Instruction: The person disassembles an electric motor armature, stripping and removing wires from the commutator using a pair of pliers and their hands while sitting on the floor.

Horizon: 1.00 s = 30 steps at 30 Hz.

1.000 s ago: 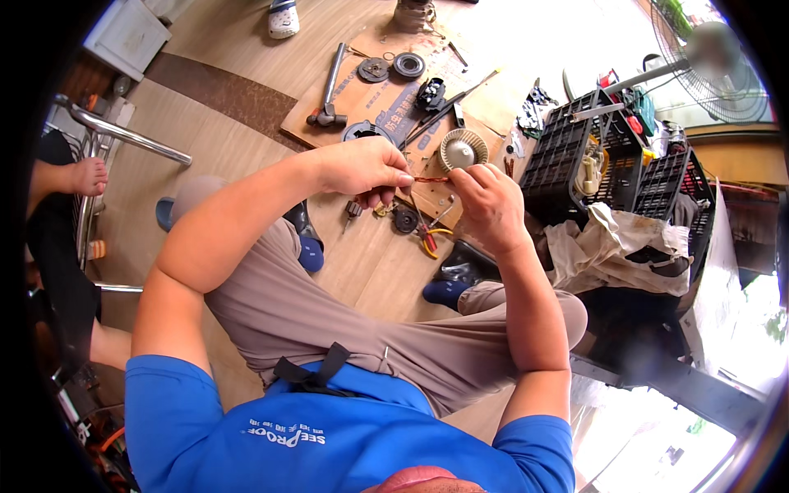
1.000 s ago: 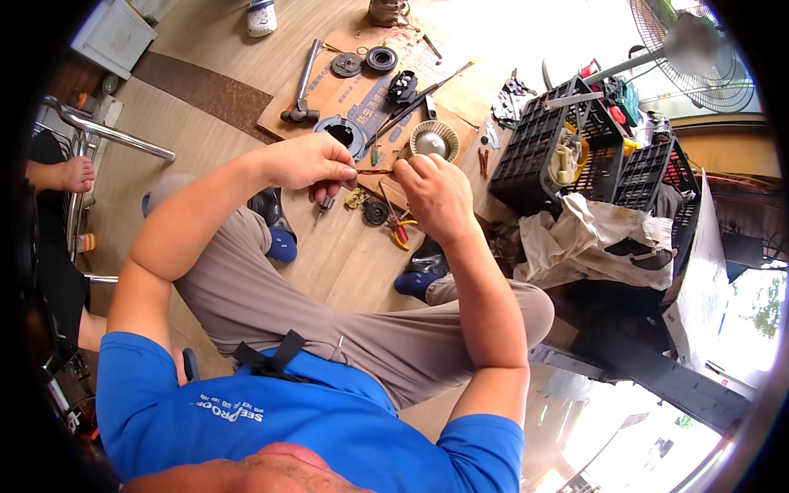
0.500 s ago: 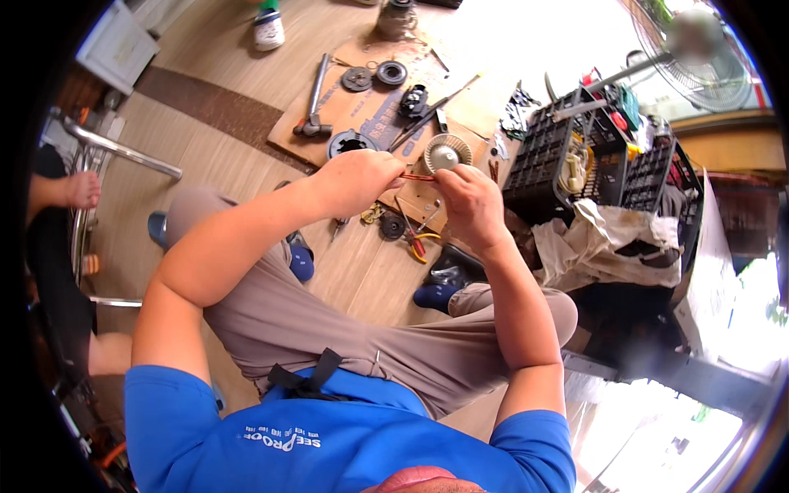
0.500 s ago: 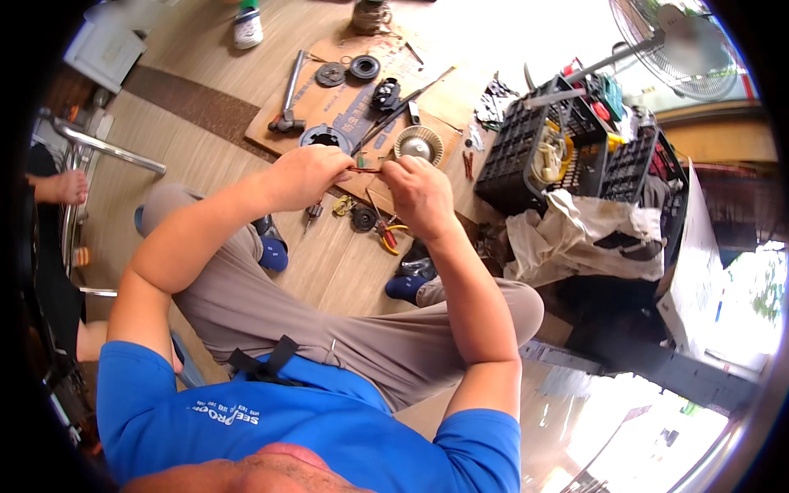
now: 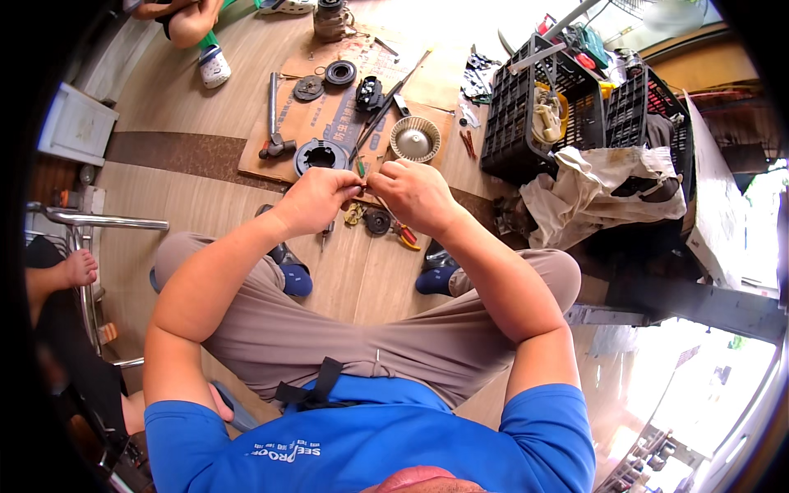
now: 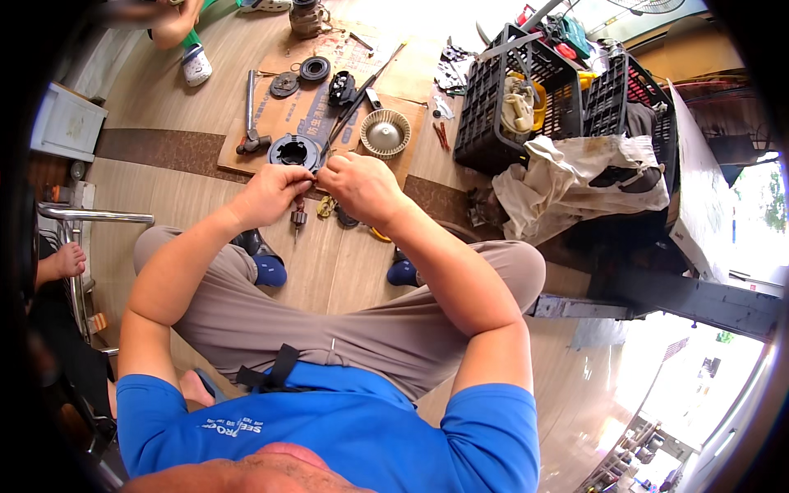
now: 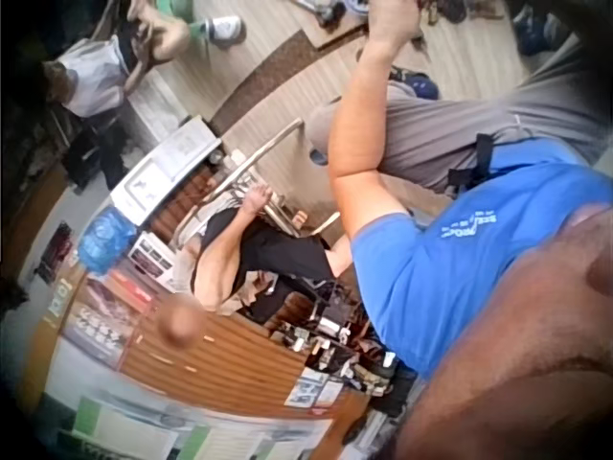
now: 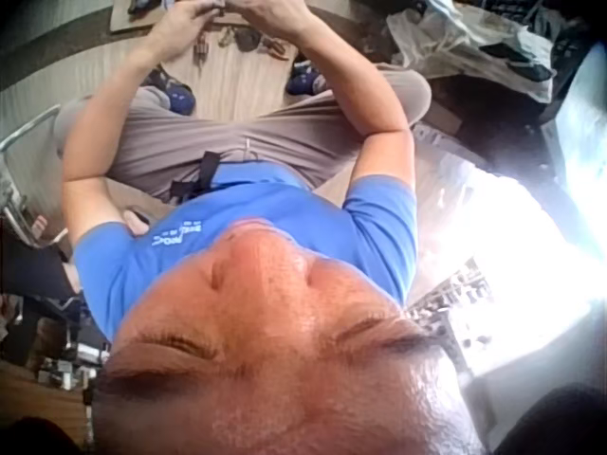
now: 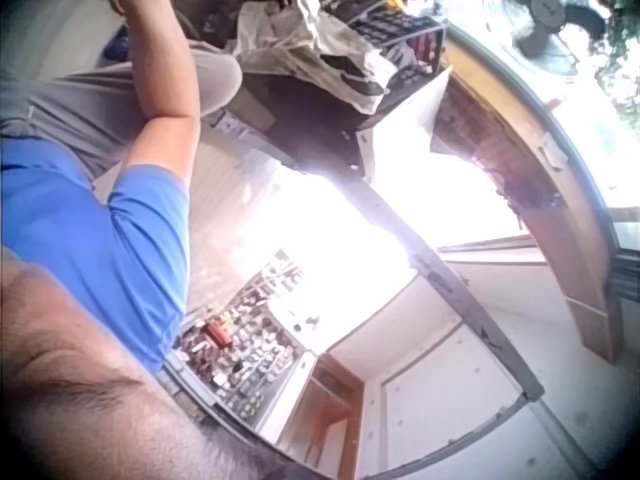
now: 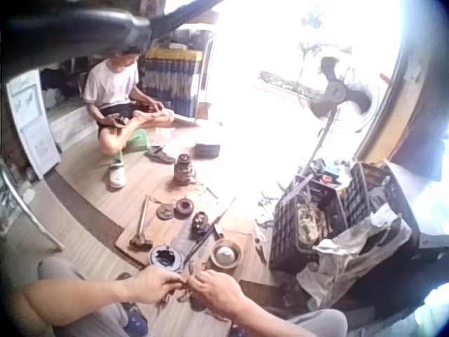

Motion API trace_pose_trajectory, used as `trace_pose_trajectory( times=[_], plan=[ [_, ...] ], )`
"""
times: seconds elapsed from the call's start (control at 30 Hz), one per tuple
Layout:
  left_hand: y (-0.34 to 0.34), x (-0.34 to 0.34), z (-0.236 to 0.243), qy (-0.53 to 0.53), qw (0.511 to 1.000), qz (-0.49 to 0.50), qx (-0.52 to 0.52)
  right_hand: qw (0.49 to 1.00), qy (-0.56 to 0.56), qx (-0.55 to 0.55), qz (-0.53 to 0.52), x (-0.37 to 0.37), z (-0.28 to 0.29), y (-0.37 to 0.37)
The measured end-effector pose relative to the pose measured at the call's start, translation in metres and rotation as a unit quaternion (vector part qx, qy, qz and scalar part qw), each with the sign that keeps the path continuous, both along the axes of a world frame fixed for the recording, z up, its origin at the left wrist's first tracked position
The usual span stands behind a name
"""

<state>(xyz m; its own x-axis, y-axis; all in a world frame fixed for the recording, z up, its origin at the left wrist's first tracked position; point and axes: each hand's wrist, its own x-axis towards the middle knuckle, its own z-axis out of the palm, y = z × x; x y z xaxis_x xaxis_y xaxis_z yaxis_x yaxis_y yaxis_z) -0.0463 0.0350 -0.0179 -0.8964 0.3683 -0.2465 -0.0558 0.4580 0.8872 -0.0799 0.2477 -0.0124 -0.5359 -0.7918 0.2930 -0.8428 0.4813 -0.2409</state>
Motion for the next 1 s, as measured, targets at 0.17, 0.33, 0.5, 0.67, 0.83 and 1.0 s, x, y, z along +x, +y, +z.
trace_pose_trajectory(
  times=[0.17,0.33,0.5,0.67,0.83,1.0],
  plan=[
    [0.005,-0.001,0.005,0.212,0.970,0.009,-0.116,0.998,-0.037,-0.013,-0.055,0.000,0.001,-0.003],
    [0.004,-0.003,0.006,0.168,0.973,0.045,-0.154,0.995,-0.045,-0.005,-0.088,0.001,0.002,-0.003],
    [0.005,-0.003,0.013,0.145,0.976,-0.019,-0.163,0.997,-0.051,-0.018,-0.061,-0.005,0.012,0.009],
    [0.007,-0.001,0.020,0.133,0.974,-0.048,-0.176,0.997,-0.064,0.000,-0.043,-0.006,0.024,0.013],
    [0.006,-0.001,0.029,0.138,0.978,-0.054,-0.146,0.985,-0.140,-0.098,-0.030,-0.013,0.019,0.019],
    [0.003,-0.001,0.033,0.150,0.989,-0.009,-0.018,0.965,-0.202,-0.166,-0.035,-0.014,0.024,0.015]
  ],
)
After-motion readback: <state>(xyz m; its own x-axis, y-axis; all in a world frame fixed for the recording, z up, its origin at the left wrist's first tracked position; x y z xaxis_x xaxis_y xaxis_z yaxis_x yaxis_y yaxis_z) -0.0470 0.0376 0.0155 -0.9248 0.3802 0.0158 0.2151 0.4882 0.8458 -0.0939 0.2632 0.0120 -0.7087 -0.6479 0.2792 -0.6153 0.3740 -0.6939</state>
